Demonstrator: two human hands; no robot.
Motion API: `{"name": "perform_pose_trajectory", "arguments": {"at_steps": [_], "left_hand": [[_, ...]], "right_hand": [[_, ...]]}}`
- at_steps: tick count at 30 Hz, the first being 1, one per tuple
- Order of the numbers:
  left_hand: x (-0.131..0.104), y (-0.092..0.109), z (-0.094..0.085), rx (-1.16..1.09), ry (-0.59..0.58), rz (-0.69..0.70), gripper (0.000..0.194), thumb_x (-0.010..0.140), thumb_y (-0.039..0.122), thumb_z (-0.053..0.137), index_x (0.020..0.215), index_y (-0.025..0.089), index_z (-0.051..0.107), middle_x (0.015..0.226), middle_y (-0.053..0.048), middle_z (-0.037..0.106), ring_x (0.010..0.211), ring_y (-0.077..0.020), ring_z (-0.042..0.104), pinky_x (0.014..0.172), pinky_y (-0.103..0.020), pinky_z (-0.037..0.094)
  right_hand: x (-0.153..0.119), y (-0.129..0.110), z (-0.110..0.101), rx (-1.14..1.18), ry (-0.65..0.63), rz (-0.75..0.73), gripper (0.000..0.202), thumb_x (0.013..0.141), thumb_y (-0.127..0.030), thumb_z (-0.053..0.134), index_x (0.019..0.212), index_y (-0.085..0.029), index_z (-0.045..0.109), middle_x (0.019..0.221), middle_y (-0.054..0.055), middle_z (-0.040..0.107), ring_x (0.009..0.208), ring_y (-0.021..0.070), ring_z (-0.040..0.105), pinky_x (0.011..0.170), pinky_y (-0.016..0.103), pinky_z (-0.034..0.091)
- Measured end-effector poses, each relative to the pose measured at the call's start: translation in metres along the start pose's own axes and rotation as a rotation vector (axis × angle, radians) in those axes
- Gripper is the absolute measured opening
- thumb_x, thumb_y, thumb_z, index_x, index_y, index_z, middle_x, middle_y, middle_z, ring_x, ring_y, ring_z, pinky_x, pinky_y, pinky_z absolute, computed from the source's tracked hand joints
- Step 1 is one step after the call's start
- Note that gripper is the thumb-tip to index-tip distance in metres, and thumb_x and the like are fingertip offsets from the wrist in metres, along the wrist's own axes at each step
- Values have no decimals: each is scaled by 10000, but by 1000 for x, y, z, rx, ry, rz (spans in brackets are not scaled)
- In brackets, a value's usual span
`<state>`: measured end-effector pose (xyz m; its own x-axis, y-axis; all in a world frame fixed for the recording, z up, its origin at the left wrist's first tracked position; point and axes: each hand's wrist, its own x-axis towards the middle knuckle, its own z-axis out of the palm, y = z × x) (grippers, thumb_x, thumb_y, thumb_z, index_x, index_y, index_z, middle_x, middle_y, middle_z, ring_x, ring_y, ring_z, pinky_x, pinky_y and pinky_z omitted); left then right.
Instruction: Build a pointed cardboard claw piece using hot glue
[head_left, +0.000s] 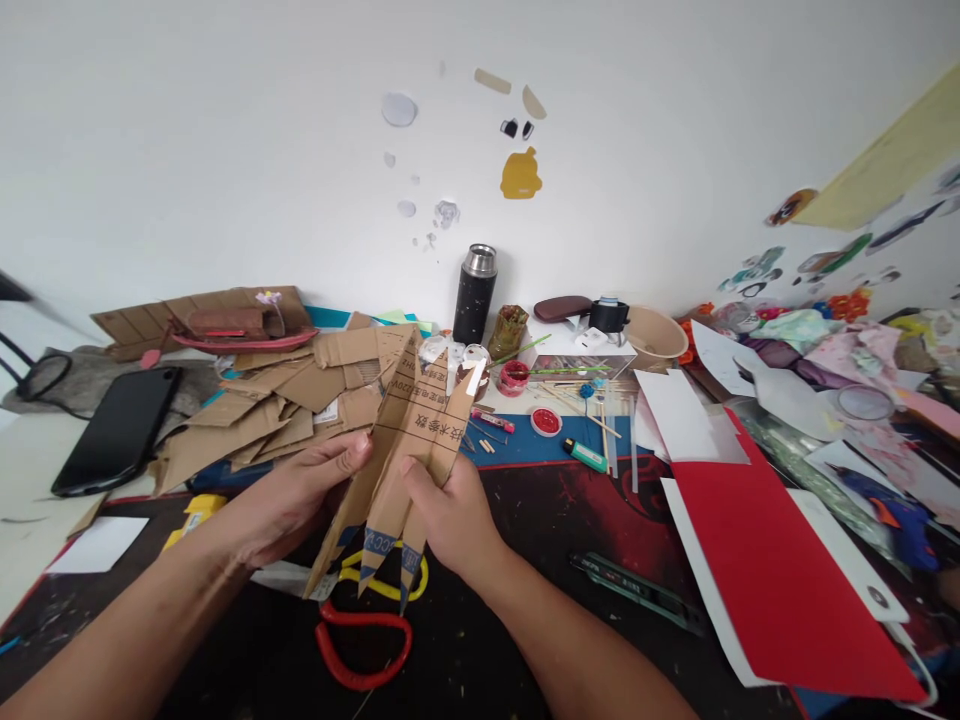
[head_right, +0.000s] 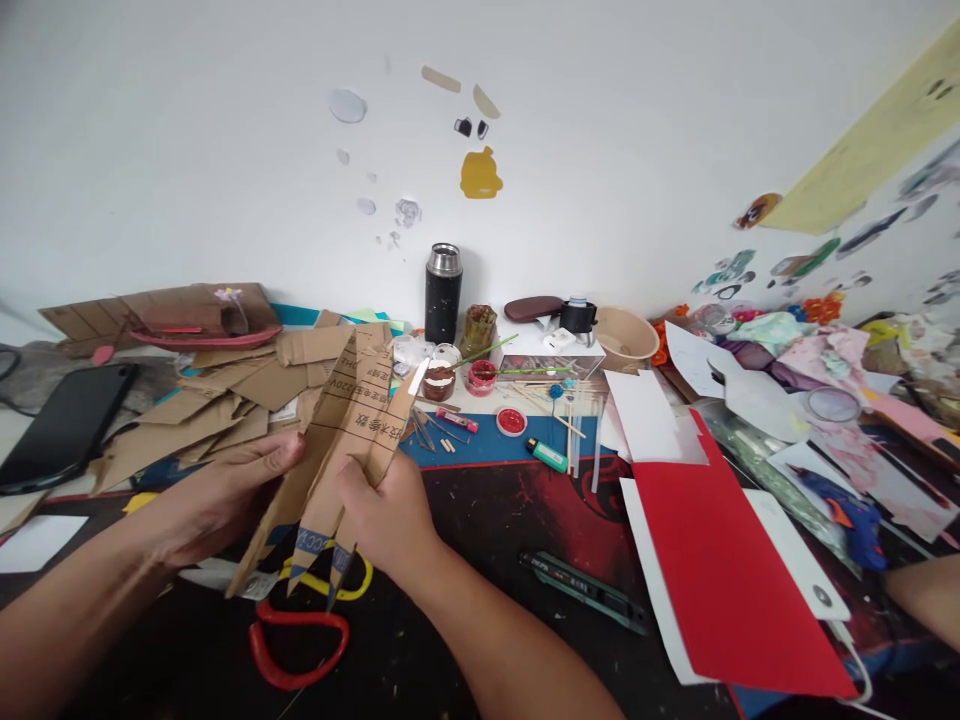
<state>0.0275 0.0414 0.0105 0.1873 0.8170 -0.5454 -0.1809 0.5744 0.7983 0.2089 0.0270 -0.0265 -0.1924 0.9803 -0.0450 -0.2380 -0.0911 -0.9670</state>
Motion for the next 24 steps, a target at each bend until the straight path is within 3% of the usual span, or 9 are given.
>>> {"name": "perform_pose_trajectory", "arguments": {"at_steps": [4, 8, 17, 24], "left_hand": [[-1, -1, 4, -5, 60, 1, 748, 403, 686, 1110, 920, 235, 813, 1110, -92, 918, 1158, -393, 838, 925, -399, 655], [-2, -1, 8, -22, 43, -11, 769, 417, 689, 1108, 958, 221, 826, 1072, -106, 920, 1056, -380, 858, 816, -377, 651], [-1, 1, 7, -50, 22, -13, 736, 454, 647, 1119, 985, 208, 863, 1089, -127, 919, 1067, -369, 856, 867, -368, 654], [1, -3, 6, -35, 37, -17, 710, 436, 643, 1122, 933, 208, 860, 977, -107, 916, 954, -354, 861, 796, -358, 648]], "right_hand": [[1, 1, 0, -10, 14, 8, 316, 947, -414, 709, 1204, -242, 775, 1224, 75, 860, 1253, 335, 792, 1110, 481, 615], [3, 1, -1, 0, 7, -3, 313, 940, -406, 710, 1199, -242, 772, 1231, 70, 860, 1260, 333, 791, 1121, 478, 608], [2, 0, 1, -22, 20, 1, 308, 933, -401, 705, 1182, -240, 791, 1202, 80, 859, 1247, 337, 791, 1108, 482, 614], [1, 1, 2, -42, 32, 9, 335, 946, -401, 696, 1225, -243, 792, 1195, 73, 858, 1246, 324, 789, 1102, 452, 614]]}}
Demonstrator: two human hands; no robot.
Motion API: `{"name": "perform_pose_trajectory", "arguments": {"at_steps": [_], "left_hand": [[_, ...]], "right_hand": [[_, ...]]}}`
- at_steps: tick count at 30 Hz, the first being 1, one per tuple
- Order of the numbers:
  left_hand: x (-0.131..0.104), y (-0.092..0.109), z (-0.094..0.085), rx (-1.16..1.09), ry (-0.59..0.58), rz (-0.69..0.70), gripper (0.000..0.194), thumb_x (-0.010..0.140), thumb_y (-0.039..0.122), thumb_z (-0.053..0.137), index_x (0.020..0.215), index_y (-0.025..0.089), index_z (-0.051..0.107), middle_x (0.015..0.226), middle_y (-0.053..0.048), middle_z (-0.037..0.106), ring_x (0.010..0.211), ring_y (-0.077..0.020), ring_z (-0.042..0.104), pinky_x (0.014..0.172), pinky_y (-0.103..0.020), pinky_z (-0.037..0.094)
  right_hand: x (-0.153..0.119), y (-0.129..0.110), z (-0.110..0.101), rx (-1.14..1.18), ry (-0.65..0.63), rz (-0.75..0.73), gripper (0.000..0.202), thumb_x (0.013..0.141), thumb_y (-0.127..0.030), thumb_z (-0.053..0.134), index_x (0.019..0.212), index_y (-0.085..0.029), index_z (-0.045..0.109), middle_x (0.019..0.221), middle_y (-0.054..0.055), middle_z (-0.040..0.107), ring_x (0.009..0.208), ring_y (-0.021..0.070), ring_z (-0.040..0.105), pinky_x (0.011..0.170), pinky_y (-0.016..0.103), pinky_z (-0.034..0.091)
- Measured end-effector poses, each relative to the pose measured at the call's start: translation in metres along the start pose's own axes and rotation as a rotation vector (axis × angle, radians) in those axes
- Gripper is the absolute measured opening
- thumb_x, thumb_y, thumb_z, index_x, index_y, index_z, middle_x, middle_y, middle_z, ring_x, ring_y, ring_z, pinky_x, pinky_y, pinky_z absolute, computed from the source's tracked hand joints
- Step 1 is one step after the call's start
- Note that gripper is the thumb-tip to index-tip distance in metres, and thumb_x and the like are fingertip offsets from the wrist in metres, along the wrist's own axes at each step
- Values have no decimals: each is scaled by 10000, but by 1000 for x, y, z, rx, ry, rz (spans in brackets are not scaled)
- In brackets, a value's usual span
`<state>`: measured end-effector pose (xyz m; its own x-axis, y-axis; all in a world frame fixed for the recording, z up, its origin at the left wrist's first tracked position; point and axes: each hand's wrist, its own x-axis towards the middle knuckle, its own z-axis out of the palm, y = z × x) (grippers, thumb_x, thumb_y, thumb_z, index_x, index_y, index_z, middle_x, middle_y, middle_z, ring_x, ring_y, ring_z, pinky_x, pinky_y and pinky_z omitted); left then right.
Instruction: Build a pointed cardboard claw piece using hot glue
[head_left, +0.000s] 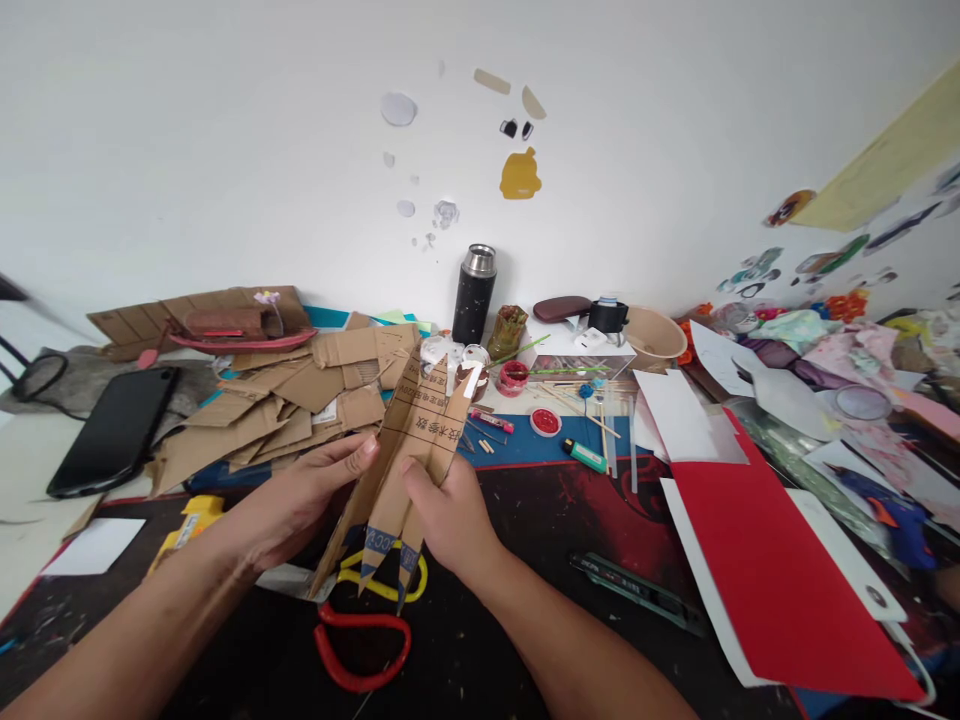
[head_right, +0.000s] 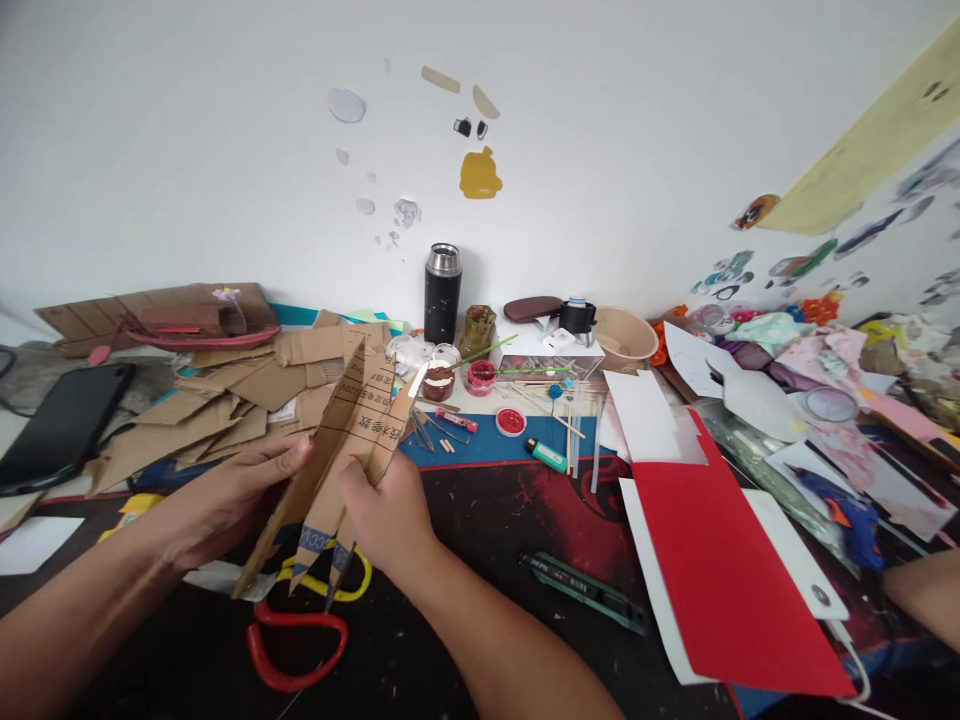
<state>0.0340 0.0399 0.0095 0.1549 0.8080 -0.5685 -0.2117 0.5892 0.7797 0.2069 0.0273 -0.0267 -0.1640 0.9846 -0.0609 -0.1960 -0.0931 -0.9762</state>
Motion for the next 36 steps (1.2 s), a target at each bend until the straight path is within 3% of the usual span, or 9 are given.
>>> {"name": "perform_pose_trajectory", "arguments": {"at_steps": [13, 22, 26, 30, 33, 36], "left_hand": [[6, -4, -4, 65, 41, 28, 730, 431, 694, 1101, 942, 224, 876, 1171, -129, 909, 1239, -392, 795, 974, -375, 608], [3, 5, -3, 24, -39, 30, 647, 504, 566, 1115, 972, 194, 870, 1051, -144, 918, 998, -400, 867, 839, -428, 693], [2, 7, -7, 82, -34, 87, 595, 556, 536, 1100, 1010, 219, 882, 1148, -125, 915, 1185, -425, 829, 949, -433, 690], [5, 4, -12, 205, -76, 203, 556, 566, 434, 1108, 1059, 286, 900, 1349, -118, 869, 1477, -451, 666, 1128, -429, 619], [9, 2, -17, 253, 33, 261, 628, 504, 383, 1132, 1083, 320, 898, 1492, -109, 805, 1596, -449, 546, 1224, -424, 545], [12, 5, -22, 293, 84, 290, 572, 574, 424, 1114, 1090, 295, 905, 1490, -119, 805, 1569, -425, 582, 1210, -359, 535]], "right_hand": [[-1, 5, 1, -23, 14, 15, 326, 955, -395, 683, 1199, -218, 805, 1170, 77, 862, 1171, 316, 804, 1037, 424, 627], [2, 3, -1, 46, -22, 57, 358, 937, -446, 733, 1215, -234, 811, 1186, 75, 864, 1162, 322, 809, 1082, 470, 629], [6, 3, -5, 49, -32, 50, 338, 915, -473, 774, 1150, -233, 809, 1140, 76, 872, 1142, 332, 815, 1064, 489, 637], [9, 6, -8, 43, 11, 55, 345, 900, -488, 802, 1113, -216, 798, 1062, 76, 872, 1107, 335, 817, 1022, 482, 647], [12, 11, -11, 52, 11, 71, 385, 888, -551, 835, 1075, -219, 779, 933, 47, 843, 935, 292, 816, 879, 421, 670], [16, 14, -15, 35, 26, 127, 484, 866, -676, 849, 978, -220, 731, 704, -11, 713, 574, 198, 671, 514, 302, 557]]}}
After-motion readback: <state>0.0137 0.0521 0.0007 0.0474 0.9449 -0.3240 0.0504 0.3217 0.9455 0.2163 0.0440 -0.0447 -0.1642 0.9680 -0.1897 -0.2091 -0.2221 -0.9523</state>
